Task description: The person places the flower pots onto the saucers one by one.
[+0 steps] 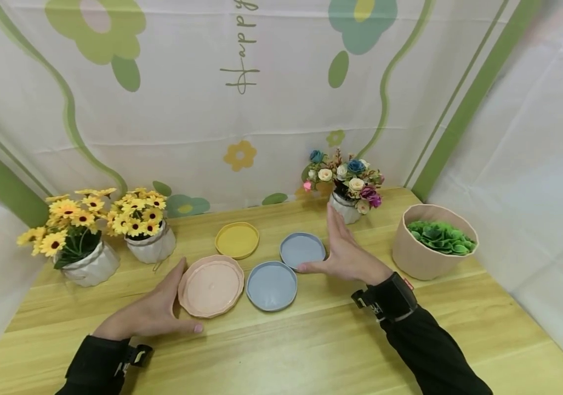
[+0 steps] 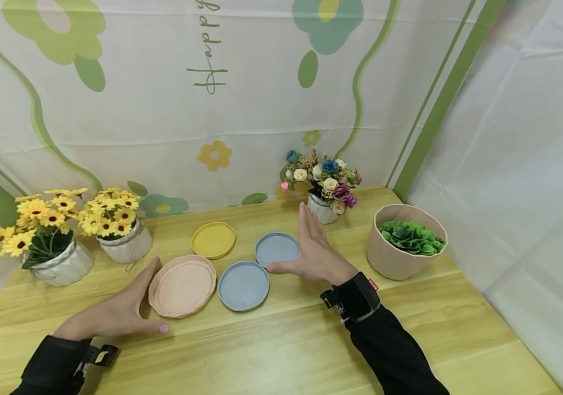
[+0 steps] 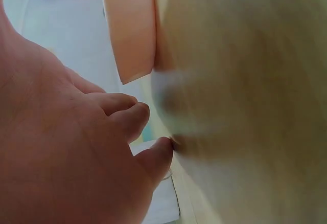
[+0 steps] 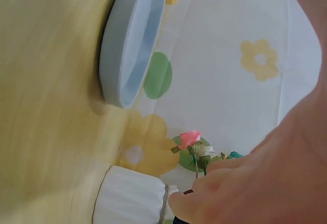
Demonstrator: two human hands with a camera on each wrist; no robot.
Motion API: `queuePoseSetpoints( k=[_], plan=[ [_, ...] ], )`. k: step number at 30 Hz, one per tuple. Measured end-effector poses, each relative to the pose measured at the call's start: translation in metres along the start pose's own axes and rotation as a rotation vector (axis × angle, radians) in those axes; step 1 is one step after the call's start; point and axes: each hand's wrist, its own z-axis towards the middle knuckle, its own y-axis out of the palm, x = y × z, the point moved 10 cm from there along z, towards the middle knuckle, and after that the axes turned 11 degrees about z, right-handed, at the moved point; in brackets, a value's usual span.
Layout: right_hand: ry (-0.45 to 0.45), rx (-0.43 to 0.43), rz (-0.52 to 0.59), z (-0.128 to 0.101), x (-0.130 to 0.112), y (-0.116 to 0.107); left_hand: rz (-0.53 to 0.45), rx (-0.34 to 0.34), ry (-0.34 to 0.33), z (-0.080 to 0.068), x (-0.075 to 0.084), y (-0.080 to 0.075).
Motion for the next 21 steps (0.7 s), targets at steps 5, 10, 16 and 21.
queuePoseSetpoints(
  k=[5, 10, 16, 21],
  plan=[
    [-0.012, 0.013, 0.045, -0.004, -0.011, -0.005, 0.037, 0.008, 0.018, -0.001, 0.001, 0.001],
    [0.001, 0.012, 0.065, -0.014, -0.023, -0.018, 0.062, 0.006, 0.011, 0.0, 0.002, 0.004],
    [0.051, 0.049, 0.002, -0.03, -0.032, -0.044, 0.058, 0.002, 0.006, 0.001, 0.004, 0.004],
    [0.083, 0.102, -0.081, -0.045, -0.035, -0.074, 0.066, -0.005, -0.021, 0.0, 0.0, 0.004]
  ],
)
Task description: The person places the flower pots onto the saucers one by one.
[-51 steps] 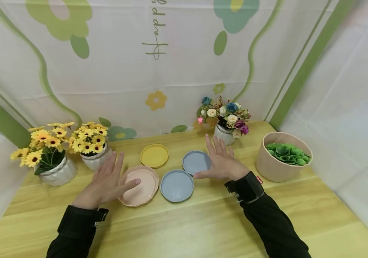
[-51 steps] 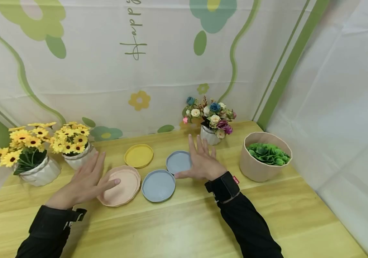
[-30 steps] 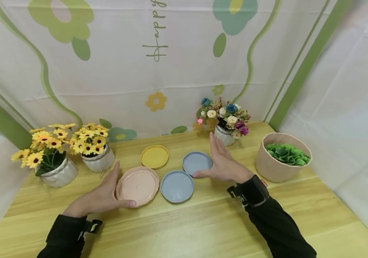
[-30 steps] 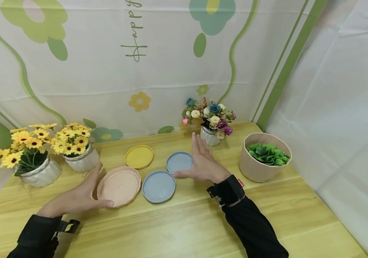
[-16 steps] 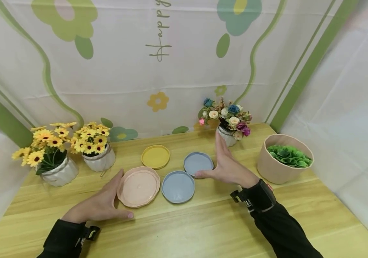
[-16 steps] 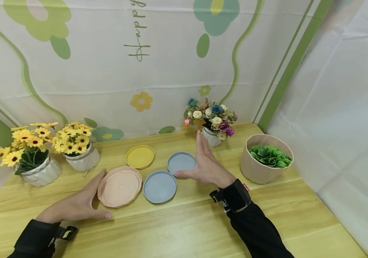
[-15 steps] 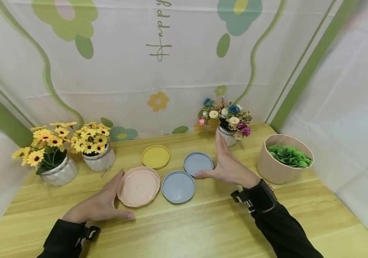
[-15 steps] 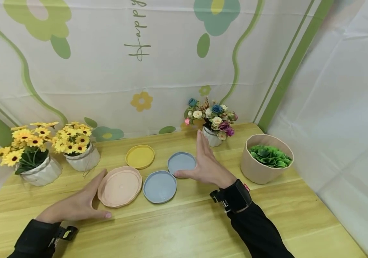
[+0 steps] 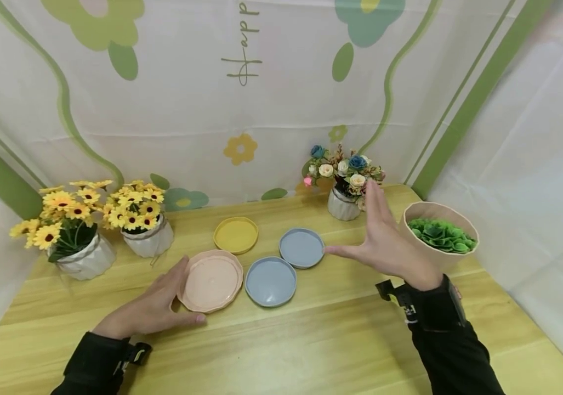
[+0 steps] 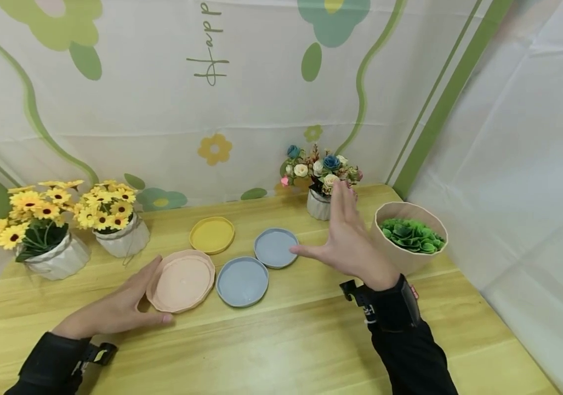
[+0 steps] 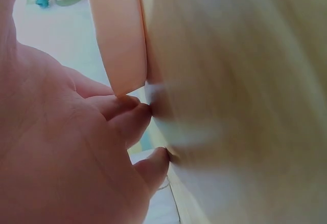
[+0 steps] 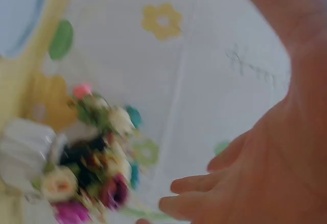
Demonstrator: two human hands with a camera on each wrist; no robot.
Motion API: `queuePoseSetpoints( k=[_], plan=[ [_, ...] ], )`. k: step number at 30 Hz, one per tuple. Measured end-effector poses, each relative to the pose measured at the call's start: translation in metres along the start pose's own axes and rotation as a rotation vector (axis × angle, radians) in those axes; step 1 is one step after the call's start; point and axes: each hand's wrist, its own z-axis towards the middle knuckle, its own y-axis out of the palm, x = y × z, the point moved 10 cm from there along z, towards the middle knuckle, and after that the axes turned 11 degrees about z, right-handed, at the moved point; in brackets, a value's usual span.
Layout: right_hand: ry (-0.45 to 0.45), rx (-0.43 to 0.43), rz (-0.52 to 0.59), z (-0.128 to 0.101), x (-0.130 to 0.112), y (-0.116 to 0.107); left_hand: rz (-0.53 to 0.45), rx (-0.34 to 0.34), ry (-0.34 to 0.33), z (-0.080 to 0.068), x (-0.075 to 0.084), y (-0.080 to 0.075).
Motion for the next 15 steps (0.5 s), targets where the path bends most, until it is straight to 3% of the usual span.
queuePoseSetpoints(
  k=[7, 15],
  plan=[
    [0.112, 0.053, -0.134, -0.013, 0.018, -0.037, 0.005, -0.005, 0.012, 0.001, 0.0, 0.0],
    [0.167, 0.092, -0.272, -0.012, 0.039, -0.048, 0.013, -0.005, 0.005, 0.002, -0.002, 0.001]
  ],
)
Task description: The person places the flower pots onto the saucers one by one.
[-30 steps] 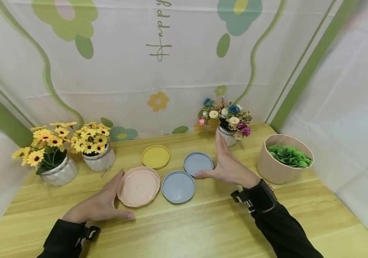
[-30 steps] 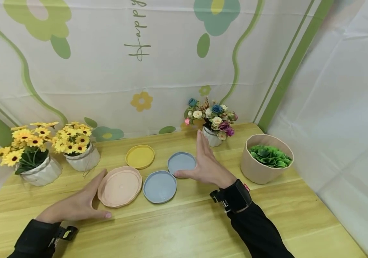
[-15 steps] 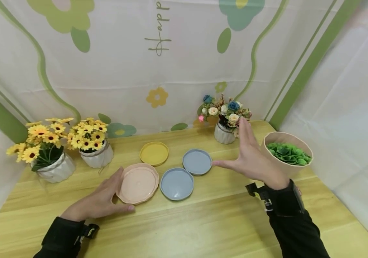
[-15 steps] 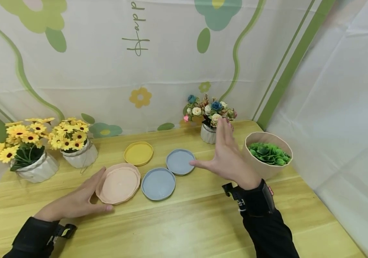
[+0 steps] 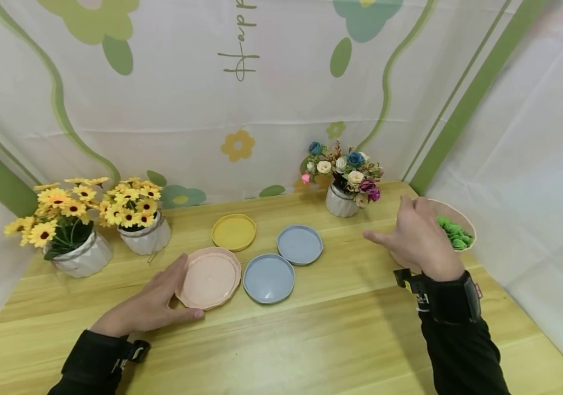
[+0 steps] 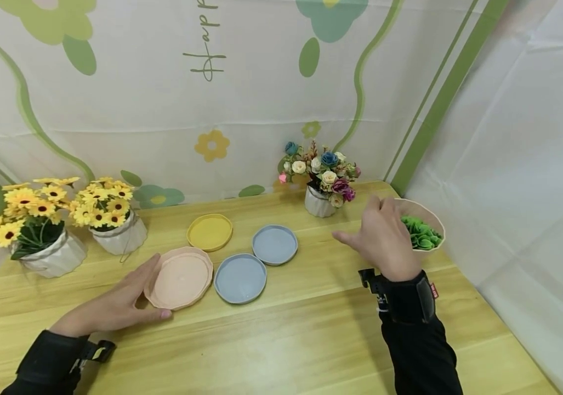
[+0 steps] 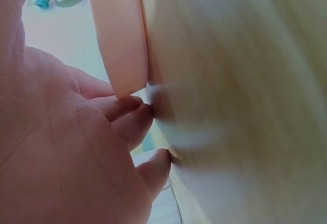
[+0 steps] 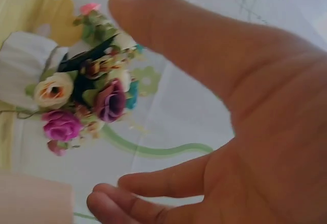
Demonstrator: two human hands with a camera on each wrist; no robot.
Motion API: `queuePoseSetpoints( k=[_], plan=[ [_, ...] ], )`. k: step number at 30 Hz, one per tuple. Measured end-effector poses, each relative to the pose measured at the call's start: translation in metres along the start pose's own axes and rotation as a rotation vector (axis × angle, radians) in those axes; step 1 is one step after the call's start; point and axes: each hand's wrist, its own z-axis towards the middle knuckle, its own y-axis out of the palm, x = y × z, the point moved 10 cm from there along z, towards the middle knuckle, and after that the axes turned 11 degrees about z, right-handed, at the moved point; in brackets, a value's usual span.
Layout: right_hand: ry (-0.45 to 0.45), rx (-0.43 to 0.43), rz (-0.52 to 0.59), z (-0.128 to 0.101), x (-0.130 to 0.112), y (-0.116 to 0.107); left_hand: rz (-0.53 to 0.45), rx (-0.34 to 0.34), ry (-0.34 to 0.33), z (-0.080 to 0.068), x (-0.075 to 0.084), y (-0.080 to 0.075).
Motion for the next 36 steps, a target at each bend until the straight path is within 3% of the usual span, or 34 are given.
queuePoseSetpoints(
  k=[10, 23, 36],
  plan=[
    [0.079, 0.001, -0.027, 0.011, 0.022, 0.01, -0.004, -0.02, -0.01, 0.0, -0.001, 0.002],
    [0.072, 0.293, -0.207, 0.022, 0.03, 0.011, 0.013, -0.016, -0.017, 0.002, -0.001, 0.001],
    [0.172, 0.435, -0.28, 0.034, 0.051, 0.009, 0.02, -0.005, -0.014, 0.004, 0.001, -0.001]
  ],
)
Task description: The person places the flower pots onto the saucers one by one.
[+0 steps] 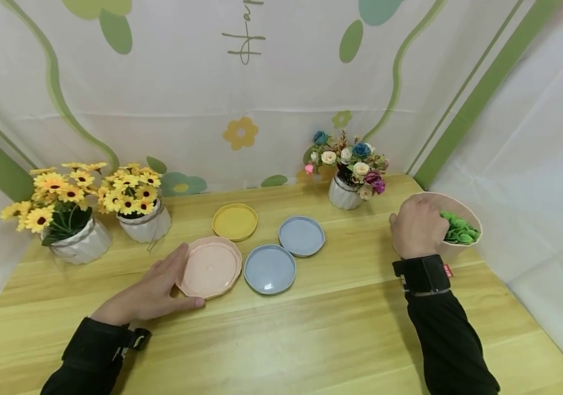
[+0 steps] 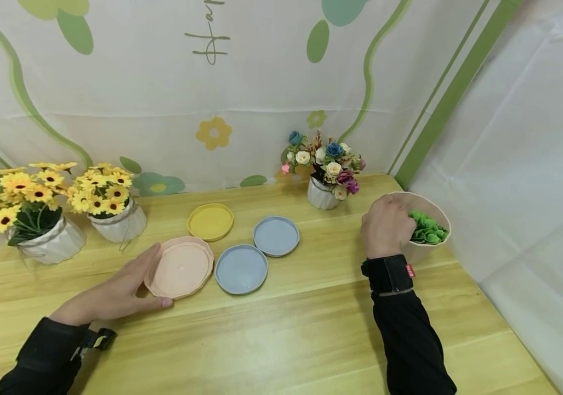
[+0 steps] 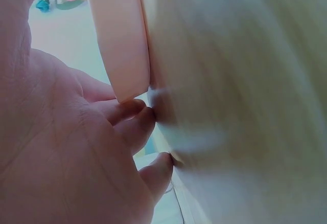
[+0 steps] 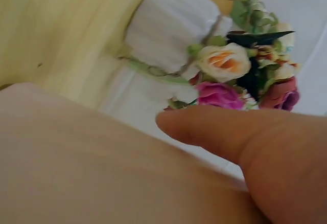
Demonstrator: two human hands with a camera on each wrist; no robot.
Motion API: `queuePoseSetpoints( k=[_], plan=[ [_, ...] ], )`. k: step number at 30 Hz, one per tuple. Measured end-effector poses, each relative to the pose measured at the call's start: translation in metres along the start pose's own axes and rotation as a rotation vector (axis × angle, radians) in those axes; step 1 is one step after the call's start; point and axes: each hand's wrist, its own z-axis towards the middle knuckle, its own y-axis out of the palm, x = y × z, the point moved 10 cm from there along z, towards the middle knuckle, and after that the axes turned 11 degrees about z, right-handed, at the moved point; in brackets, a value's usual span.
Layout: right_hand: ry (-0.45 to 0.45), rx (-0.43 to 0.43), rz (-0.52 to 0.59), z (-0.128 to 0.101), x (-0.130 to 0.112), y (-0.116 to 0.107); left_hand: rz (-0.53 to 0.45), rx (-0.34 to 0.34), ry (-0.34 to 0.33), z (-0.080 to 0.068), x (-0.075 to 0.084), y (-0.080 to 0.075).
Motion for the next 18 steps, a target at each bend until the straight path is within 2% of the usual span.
queuePoseSetpoints(
  k=[11, 18],
  plan=[
    [-0.016, 0.066, 0.072, 0.0033, 0.0073, -0.005, 0.008, 0.001, -0.004, 0.0009, 0.0008, -0.0002],
    [-0.113, 0.107, 0.093, -0.0001, 0.006, -0.0092, 0.024, 0.014, -0.001, 0.0011, 0.0041, -0.001]
  ],
)
